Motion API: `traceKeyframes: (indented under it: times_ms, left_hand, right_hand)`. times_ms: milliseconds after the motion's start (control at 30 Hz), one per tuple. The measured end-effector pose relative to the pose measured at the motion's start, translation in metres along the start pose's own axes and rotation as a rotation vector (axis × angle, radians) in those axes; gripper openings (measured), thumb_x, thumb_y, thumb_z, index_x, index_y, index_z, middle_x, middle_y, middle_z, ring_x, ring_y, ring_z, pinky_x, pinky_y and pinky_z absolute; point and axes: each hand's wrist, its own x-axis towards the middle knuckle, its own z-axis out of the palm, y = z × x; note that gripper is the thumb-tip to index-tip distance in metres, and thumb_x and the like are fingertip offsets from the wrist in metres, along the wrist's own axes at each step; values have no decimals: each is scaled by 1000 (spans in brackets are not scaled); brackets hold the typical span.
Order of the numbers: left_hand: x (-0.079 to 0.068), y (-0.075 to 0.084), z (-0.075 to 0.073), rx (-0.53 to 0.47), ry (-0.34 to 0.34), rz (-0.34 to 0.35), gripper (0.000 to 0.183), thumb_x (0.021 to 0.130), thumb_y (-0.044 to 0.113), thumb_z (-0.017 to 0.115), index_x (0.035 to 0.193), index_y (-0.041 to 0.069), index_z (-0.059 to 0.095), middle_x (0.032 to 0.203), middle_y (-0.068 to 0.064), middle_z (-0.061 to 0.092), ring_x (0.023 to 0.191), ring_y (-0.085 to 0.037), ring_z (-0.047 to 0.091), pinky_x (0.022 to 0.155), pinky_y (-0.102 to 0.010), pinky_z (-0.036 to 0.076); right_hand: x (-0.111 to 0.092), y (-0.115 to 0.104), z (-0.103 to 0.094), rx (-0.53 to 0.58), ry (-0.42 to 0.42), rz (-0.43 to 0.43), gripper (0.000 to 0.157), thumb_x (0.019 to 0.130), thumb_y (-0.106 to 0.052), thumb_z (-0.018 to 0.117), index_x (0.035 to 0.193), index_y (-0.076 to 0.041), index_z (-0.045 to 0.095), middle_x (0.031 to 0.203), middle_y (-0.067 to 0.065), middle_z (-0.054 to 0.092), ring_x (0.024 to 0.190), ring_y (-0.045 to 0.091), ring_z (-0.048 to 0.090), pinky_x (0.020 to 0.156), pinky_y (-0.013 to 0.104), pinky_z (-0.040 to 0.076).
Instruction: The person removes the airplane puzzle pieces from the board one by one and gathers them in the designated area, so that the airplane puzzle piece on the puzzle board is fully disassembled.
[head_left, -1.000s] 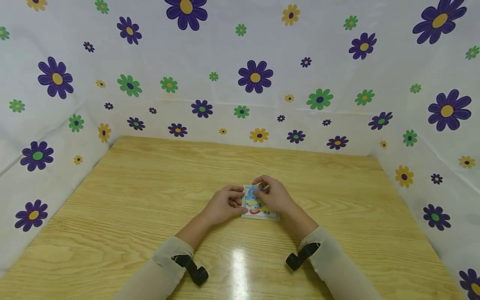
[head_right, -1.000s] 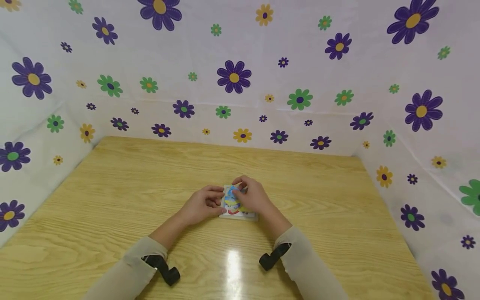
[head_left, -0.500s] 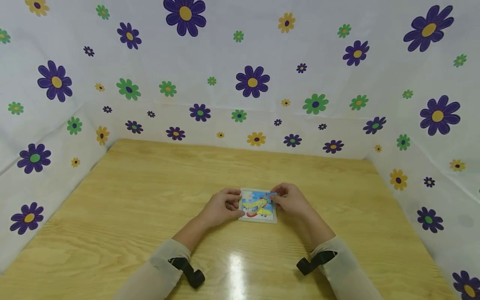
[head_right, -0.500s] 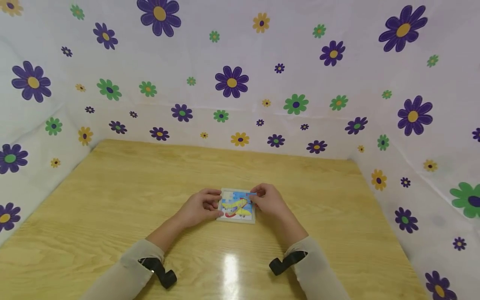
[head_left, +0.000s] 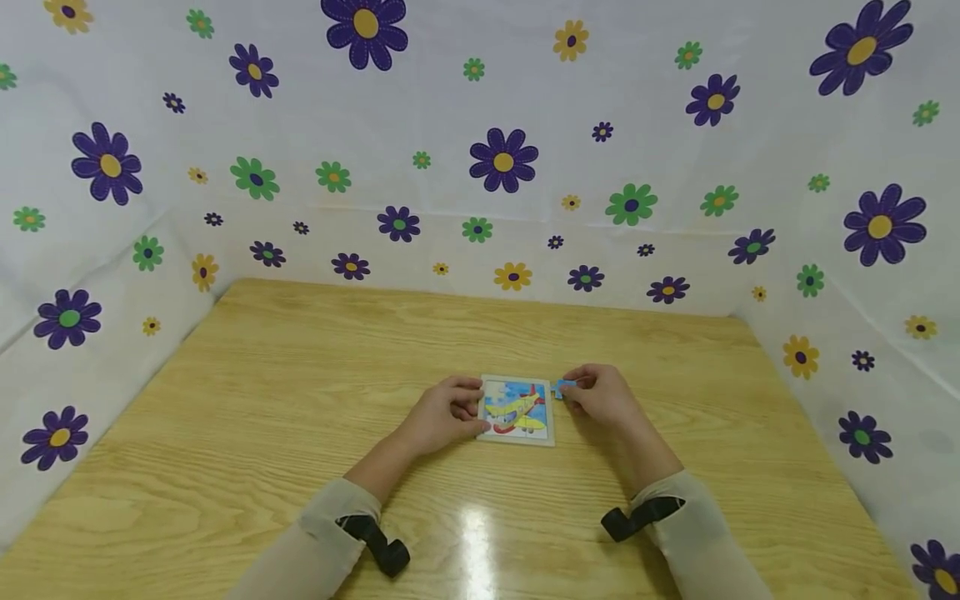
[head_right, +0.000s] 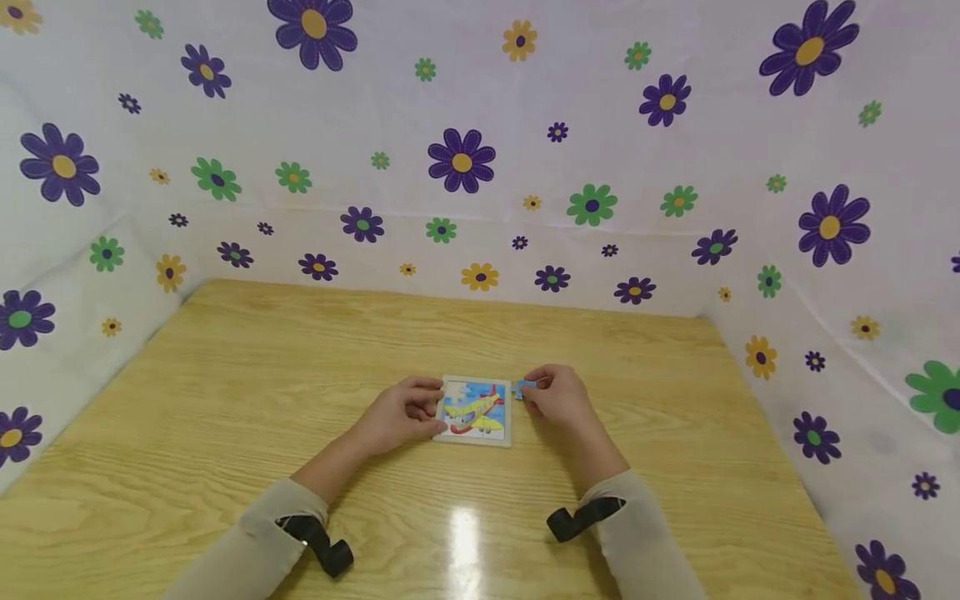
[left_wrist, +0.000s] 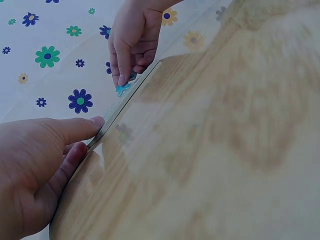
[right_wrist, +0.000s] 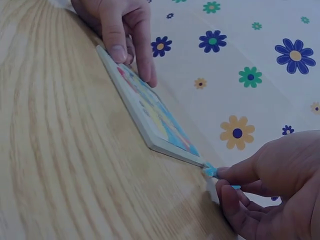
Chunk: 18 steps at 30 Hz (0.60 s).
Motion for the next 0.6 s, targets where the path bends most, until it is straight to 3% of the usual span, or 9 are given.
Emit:
traceKeyframes:
  times_ms: [300,600]
  left_hand:
    - [-1,-1,0,15,1,4,54,84,13,82,132,-4,62,138,-13,55,90,-13,61,78,-19,55]
    - [-2,2,-2,-14,-3,2,54,84,12,82,131,-5,62,138,-13,55,92,-15,61,78,-19,55]
  right_hand:
    - [2,2,0,-124,51,-29,24,97,-12,65,116,2,70,94,14,67,68,15,59,61,26,51]
    - [-1,-7,5,-233,82,-50,22,94,-13,70,112,0,71,101,15,71,73,16,61,68,27,51]
